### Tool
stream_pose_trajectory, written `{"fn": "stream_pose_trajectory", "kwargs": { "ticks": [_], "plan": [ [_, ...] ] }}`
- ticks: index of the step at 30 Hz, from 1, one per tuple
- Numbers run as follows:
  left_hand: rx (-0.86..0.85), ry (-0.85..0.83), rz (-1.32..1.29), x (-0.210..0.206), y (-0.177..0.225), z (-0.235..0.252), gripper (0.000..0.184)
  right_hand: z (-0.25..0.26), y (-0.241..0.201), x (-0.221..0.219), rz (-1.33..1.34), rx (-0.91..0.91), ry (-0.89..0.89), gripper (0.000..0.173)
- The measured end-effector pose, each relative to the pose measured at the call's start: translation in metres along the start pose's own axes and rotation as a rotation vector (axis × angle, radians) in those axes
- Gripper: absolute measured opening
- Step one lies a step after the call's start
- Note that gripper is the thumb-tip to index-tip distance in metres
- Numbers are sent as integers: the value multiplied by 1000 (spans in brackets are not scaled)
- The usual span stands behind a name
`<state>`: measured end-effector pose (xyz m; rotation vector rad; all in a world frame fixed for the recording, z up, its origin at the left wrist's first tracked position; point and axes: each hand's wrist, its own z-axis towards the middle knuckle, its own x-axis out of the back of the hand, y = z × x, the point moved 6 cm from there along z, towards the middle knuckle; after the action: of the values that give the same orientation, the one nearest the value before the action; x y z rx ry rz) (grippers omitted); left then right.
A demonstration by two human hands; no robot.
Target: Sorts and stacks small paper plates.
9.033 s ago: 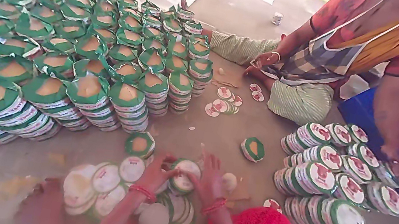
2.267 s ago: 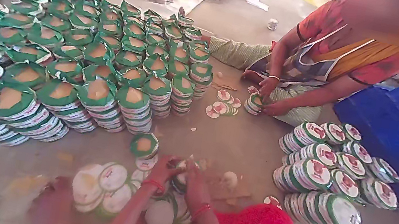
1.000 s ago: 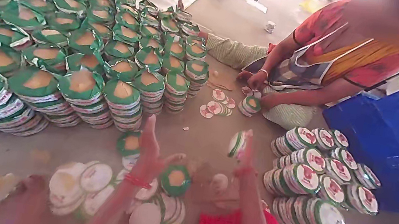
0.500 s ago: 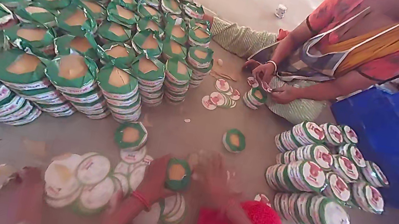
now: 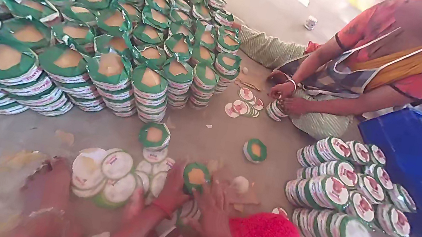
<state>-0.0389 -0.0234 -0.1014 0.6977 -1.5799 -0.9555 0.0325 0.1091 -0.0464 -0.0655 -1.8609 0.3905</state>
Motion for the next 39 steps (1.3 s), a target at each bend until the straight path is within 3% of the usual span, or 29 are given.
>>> {"fn": "stream_pose_trajectory", "kwargs": {
  "ticks": [4,9,12,18,20,23,24,27,30,32,35,39],
  "plan": [
    [38,-32,27,2,3,-5,107,-6,-13,-1,-68,53,31,79],
    [118,-56,-78,4,0,0,112,10,-26,4,-132,125,204,76],
    [95,-13,-111,6,-1,0,108,22,-35,4,-172,136,130,77],
    [172,-46,-180,7,-4,1,125,41,-30,13,-218,98,1,96],
    [190,-59,-176,7,-4,1,126,44,-32,13,-209,119,-75,93],
    [143,-17,-180,9,0,0,119,51,-30,26,-206,148,12,84],
    [119,-3,-177,9,0,-1,115,55,-27,32,-199,131,32,79],
    [153,-40,-162,7,0,0,126,69,-21,34,-243,79,-30,50],
    [141,-50,-119,9,0,3,127,73,-31,33,-274,128,-101,42],
    [123,-44,-115,8,1,2,125,72,-32,40,-278,137,-83,44],
    [114,-44,-117,7,-1,3,126,77,-17,48,-291,28,-88,67],
    [114,-29,-115,6,-2,2,129,73,-8,48,-313,28,-67,60]
  ]
}}
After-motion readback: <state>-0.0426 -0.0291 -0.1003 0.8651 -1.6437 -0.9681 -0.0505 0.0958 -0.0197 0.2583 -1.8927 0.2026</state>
